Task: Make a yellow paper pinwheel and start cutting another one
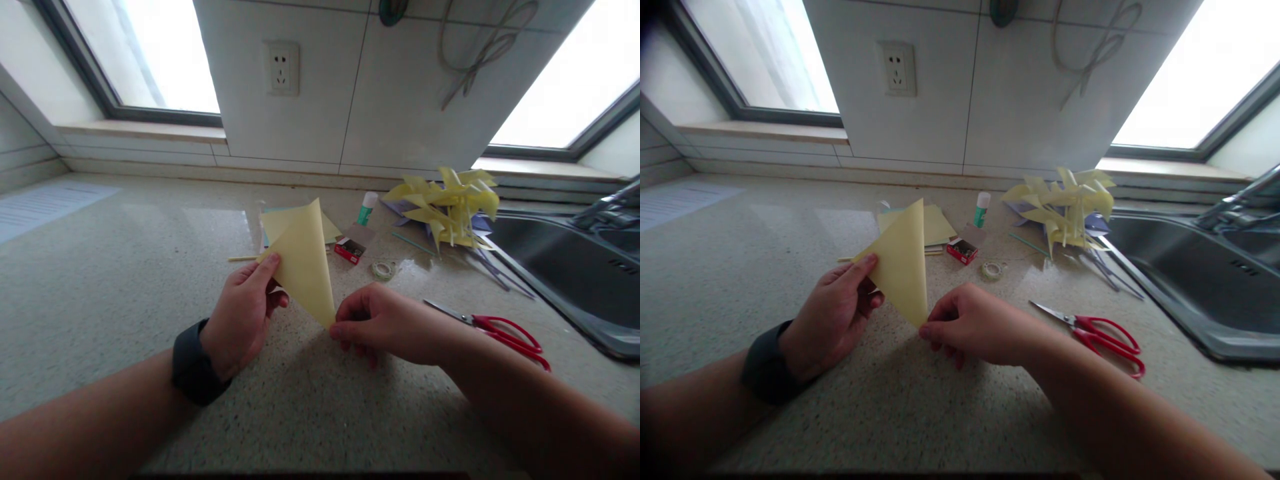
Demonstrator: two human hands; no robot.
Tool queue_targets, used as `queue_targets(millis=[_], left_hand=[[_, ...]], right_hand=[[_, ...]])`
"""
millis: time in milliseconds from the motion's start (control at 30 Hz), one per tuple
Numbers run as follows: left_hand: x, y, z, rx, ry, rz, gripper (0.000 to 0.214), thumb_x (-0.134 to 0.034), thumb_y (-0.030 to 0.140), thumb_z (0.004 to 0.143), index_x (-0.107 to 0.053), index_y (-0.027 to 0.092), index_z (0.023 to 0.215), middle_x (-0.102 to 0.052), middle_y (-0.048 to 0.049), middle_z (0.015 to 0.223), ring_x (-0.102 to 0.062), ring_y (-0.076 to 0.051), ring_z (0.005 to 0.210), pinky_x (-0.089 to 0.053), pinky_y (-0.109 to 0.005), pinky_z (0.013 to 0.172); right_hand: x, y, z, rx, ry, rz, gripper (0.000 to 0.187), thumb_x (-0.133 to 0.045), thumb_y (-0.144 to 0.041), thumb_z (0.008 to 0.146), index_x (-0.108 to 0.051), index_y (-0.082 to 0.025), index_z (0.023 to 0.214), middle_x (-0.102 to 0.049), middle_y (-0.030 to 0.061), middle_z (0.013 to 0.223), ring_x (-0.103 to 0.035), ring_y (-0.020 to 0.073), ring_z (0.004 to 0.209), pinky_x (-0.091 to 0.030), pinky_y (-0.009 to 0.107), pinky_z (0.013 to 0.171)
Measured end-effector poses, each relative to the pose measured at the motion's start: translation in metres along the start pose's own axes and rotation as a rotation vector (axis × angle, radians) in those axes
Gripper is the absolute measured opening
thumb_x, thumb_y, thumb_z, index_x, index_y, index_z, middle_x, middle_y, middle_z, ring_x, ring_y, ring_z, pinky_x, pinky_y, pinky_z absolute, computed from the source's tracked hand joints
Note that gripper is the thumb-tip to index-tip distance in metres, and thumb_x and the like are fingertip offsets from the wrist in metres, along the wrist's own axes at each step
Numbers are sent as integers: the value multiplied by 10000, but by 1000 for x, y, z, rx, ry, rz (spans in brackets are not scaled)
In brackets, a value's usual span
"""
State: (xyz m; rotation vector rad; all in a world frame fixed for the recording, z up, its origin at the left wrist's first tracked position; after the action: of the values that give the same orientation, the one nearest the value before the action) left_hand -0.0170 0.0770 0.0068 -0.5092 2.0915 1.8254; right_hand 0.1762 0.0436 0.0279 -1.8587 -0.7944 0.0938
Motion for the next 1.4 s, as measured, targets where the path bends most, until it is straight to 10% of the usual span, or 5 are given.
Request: queue_targets(millis=[367,533,667,900,1400], left_hand=[[2,-6,-1,-8,-147,226,259,-699,406,849,-700,147,836,-664,-29,735,-561,-115,554,-411,-186,404],[3,-9,-6,32,-461,701,407,-557,455,935,-634,165,659,-560,9,554,-453,-110,454,-314,-220,416],[-2,0,-6,-42,-601,1020,424,-484,430,962,-616,170,654,-591,14,595,-475,-130,548,-325,-236,496],[-6,8,2,-138,-755,1019,283,-433,177,883,-713,194,852,-741,-15,942,-649,-184,910,-479,-295,894],[-3,4,-1,-193,-614,1255,460,-422,450,983,-505,183,618,-419,31,584,-391,-136,565,-261,-272,523]], right_hand=[[10,-8,-16,26,-66,-180,377,-675,-491,862,-594,-184,657,-599,-8,585,-541,109,496,-408,218,452],[23,-18,-26,542,404,-509,433,-591,-394,939,-458,-206,572,-431,-47,540,-388,96,504,-328,247,486],[6,-24,-29,876,343,-816,163,-601,-300,943,-685,-160,948,-698,51,886,-626,186,838,-499,345,811],[-28,-12,-31,609,72,-963,1047,-517,-722,907,-133,-52,1614,-120,172,1685,-148,273,1562,-185,405,1266],[-44,17,-61,386,-6,-875,1005,-485,-838,826,-208,-282,1616,-30,128,1676,-6,340,1550,-58,539,1251]])
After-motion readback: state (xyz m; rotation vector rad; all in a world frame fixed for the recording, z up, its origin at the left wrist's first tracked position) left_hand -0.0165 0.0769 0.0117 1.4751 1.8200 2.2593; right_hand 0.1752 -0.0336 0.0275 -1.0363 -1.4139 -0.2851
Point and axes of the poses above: each hand's wrist, its own z-axis towards the middle knuckle, its own x-axis out of the back of the hand, y = z × x, the point moved 2 cm from there along z, towards the middle knuckle
